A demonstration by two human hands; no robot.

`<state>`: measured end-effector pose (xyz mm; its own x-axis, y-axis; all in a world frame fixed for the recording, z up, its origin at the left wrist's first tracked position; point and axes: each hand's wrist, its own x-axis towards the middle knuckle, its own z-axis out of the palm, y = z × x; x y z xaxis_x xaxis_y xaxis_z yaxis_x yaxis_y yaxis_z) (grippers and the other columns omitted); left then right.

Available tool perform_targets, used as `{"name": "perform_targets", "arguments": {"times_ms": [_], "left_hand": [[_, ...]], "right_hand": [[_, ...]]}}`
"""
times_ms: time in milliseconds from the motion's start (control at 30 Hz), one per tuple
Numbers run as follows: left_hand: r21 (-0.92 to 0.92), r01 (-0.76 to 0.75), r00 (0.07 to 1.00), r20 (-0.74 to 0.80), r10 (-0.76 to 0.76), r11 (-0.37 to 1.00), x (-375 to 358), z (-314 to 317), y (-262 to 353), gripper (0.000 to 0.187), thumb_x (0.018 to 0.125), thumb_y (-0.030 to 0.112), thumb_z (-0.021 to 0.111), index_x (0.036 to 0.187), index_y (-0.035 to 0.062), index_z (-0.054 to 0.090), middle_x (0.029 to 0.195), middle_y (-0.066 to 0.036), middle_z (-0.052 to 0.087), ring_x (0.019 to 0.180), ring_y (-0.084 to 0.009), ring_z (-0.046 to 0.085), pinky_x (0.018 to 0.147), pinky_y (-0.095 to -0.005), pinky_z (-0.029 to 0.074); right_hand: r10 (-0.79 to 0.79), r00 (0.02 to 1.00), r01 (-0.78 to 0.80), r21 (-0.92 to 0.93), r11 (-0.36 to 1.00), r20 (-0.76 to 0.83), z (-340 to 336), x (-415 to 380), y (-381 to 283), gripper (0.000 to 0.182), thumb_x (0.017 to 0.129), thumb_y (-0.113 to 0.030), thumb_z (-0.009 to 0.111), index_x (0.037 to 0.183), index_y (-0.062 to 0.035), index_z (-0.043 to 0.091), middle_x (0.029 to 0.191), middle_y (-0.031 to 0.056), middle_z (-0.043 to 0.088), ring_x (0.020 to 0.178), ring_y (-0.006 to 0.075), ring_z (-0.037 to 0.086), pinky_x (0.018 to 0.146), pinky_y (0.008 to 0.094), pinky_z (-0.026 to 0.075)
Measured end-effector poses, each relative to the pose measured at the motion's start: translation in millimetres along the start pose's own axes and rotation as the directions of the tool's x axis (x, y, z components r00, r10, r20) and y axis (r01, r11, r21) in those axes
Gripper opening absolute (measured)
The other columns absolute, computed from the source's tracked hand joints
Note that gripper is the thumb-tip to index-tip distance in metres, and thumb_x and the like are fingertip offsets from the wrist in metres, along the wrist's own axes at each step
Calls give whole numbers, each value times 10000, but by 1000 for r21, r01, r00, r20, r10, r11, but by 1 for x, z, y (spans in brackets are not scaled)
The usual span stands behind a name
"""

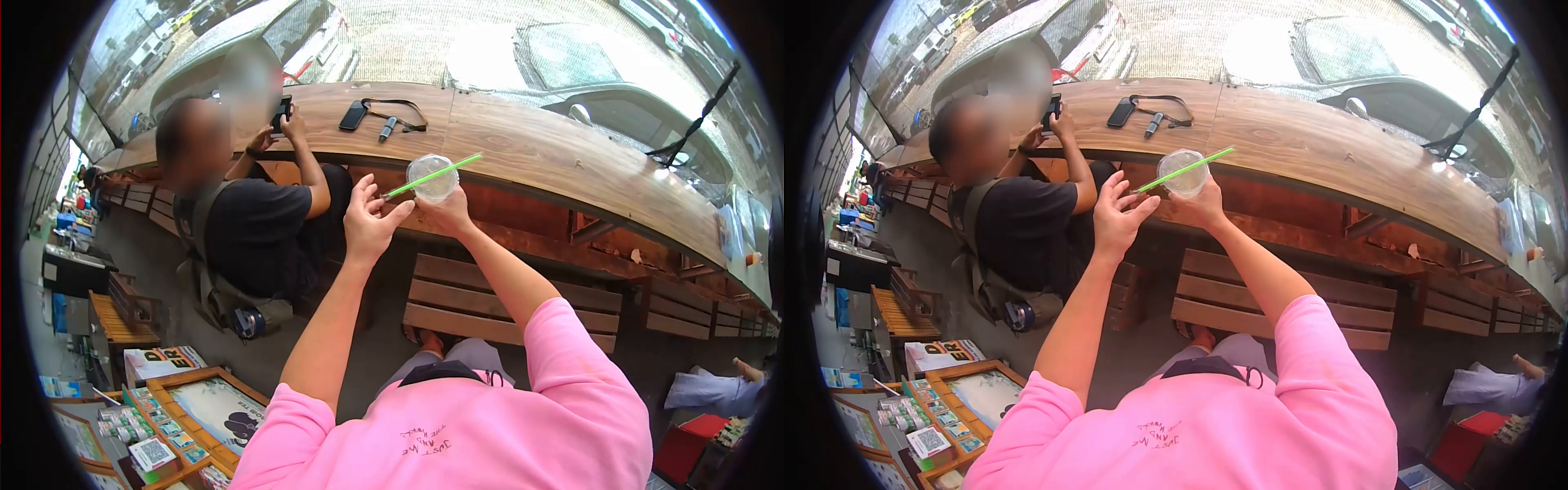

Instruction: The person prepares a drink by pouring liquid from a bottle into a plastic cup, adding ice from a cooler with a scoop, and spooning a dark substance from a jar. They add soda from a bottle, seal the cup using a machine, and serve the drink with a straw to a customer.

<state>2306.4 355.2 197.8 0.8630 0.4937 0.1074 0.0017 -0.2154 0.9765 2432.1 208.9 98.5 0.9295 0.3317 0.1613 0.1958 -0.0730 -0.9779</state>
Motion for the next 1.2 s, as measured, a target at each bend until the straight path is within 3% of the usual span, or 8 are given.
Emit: {"name": "perform_targets", "arguments": {"times_ms": [67,233,333,400,500,600,767,1200], "left_hand": [[41,22,999,-43,-20,999,8,-3,-6,915,775,276,922,1483,-33,431,1432,-290,547,1210,-313,637,1027,-405,525],[94,208,978,-1,-209,974,-26,-27,-89,849,803,234,894,1488,10,445,1443,-276,548,1247,-330,617,1076,-421,483],[276,253,960,47,-275,927,-80,-47,-138,837,801,207,881,1492,22,446,1411,-273,584,1212,-330,644,1048,-420,510],[368,288,939,74,-336,884,-119,-60,-168,839,796,201,878,1493,22,447,1383,-269,610,1179,-330,667,1022,-423,532],[460,415,861,79,-502,785,-184,-79,-191,845,793,206,878,1500,37,448,1370,-264,623,1159,-327,680,998,-426,549],[475,521,779,74,-622,709,-246,-95,-210,837,795,223,880,1495,48,457,1358,-258,631,1137,-313,690,969,-415,563],[482,651,662,18,-749,587,-310,-111,-215,834,790,257,885,1477,25,474,1317,-250,656,1078,-284,714,918,-395,585],[370,832,486,-129,-864,413,-363,-101,-228,837,770,308,906,1451,14,517,1305,-235,671,1032,-273,736,882,-388,604]], "right_hand": [[-30,998,28,-40,999,-61,0,33,28,667,712,-251,892,1284,-41,619,1156,125,741,1065,245,723,935,371,568],[-32,989,10,-149,989,-143,1,111,100,681,692,-306,897,1253,-36,621,1157,170,731,1070,306,719,928,403,571],[-37,979,1,-176,984,-200,2,148,132,686,680,-287,901,1251,-36,617,1141,169,732,1062,311,719,915,411,573],[-108,966,93,-74,993,-233,1,173,152,682,668,-268,904,1241,-38,614,1127,173,730,1052,327,717,904,424,574],[-35,963,9,-101,995,-267,0,196,173,658,665,-252,905,1218,-41,618,1116,177,728,1048,343,713,898,433,574],[-12,956,-46,-189,981,-294,-2,209,183,645,665,-255,906,1204,-42,620,1116,181,726,1048,346,712,900,434,572],[2,950,-44,-130,991,-313,-1,225,205,646,664,-266,909,1198,-43,622,1125,187,726,1054,352,711,903,437,569],[34,972,-78,-180,980,-234,6,244,203,698,664,-275,920,1238,-37,600,1163,199,720,1085,352,703,924,445,564]]}}
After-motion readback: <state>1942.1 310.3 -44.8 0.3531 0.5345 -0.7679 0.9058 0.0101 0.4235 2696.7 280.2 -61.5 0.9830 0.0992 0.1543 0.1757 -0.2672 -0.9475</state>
